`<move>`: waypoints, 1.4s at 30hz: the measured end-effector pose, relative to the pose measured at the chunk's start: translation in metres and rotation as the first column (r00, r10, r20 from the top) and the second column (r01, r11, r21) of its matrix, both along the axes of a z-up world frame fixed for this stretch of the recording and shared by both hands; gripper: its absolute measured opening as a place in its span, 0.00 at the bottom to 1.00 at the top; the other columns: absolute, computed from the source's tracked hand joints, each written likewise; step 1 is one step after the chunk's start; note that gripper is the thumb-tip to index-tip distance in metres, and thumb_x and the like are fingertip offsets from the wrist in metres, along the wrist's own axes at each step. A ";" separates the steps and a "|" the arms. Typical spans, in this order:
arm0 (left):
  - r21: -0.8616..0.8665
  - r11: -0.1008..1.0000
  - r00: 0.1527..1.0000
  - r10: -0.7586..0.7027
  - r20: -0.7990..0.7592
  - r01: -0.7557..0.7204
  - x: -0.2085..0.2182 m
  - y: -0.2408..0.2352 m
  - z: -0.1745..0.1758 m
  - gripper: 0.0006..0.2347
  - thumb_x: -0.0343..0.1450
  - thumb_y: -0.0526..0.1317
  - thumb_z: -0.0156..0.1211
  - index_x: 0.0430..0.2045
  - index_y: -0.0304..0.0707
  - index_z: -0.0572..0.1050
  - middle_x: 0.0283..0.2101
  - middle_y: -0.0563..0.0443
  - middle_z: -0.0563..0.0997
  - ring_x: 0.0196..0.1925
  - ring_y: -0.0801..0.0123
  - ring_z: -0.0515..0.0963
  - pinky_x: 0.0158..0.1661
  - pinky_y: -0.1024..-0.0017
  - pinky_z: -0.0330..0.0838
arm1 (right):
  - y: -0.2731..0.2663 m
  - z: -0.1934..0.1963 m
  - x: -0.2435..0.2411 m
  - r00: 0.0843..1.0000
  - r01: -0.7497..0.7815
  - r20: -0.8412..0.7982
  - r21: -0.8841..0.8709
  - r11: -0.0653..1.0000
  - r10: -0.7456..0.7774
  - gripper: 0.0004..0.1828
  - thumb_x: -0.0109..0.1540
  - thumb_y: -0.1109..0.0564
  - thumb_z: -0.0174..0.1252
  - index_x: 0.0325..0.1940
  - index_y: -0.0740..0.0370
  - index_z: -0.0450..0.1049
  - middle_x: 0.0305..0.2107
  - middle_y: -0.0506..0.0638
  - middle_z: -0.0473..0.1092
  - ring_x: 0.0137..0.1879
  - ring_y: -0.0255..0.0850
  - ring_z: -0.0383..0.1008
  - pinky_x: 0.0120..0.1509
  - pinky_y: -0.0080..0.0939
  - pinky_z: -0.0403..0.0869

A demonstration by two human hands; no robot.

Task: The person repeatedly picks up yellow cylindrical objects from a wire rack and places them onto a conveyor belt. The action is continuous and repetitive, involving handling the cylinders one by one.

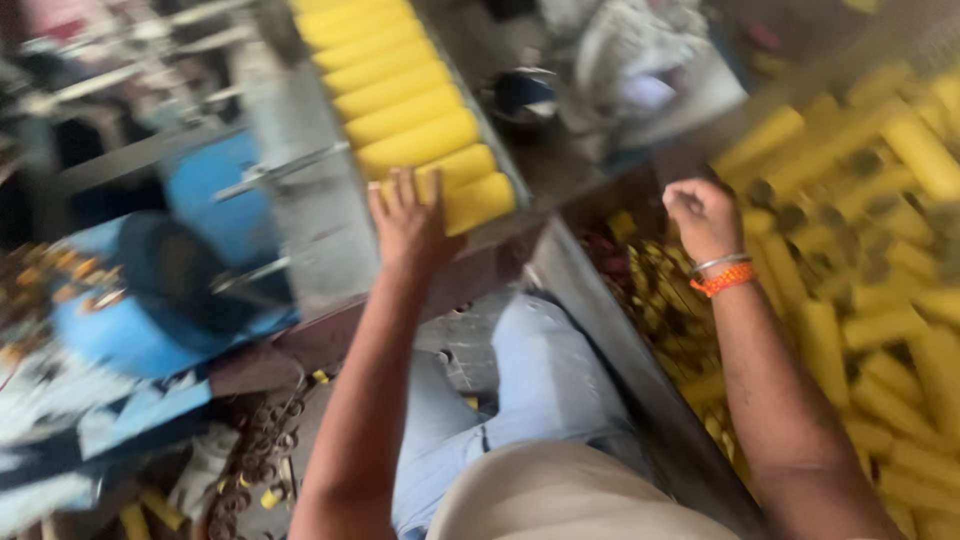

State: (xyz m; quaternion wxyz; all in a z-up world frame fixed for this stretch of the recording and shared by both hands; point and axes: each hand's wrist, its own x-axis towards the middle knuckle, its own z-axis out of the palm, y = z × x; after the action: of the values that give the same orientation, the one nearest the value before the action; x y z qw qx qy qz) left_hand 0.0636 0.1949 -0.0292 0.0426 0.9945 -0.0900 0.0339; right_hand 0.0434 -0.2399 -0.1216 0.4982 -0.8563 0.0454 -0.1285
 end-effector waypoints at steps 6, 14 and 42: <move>-0.417 0.816 0.913 -0.318 0.256 0.401 -0.039 -0.092 0.023 0.30 0.68 0.49 0.68 0.62 0.37 0.66 0.66 0.36 0.69 0.67 0.45 0.70 0.62 0.52 0.68 | -0.081 -0.142 -0.140 0.865 -0.032 -0.483 -0.329 0.944 -0.139 0.15 0.63 0.51 0.58 0.49 0.59 0.81 0.45 0.59 0.78 0.52 0.53 0.78 0.58 0.51 0.74; -0.409 0.785 0.817 -0.559 -0.141 0.466 -0.064 -0.192 0.013 0.25 0.64 0.49 0.66 0.57 0.49 0.72 0.56 0.45 0.77 0.48 0.50 0.82 0.46 0.55 0.76 | -0.083 -0.159 -0.113 0.816 0.420 -0.300 -0.278 0.864 -0.494 0.29 0.58 0.52 0.67 0.60 0.67 0.71 0.53 0.67 0.72 0.56 0.58 0.74 0.60 0.54 0.73; -0.485 0.819 0.898 -0.418 -0.137 0.307 -0.068 -0.216 -0.012 0.19 0.72 0.55 0.55 0.48 0.44 0.78 0.39 0.46 0.84 0.41 0.56 0.85 0.40 0.57 0.78 | -0.166 -0.091 -0.054 0.917 0.300 -0.233 -0.127 0.945 -0.323 0.12 0.70 0.57 0.65 0.38 0.69 0.74 0.35 0.51 0.72 0.38 0.37 0.69 0.43 0.41 0.70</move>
State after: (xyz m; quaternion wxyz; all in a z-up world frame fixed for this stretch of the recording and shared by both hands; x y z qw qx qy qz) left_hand -0.0044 -0.0206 -0.0413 0.2884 0.9178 -0.2628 -0.0738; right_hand -0.0111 -0.4057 -0.2126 0.4231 -0.8686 0.2380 -0.0991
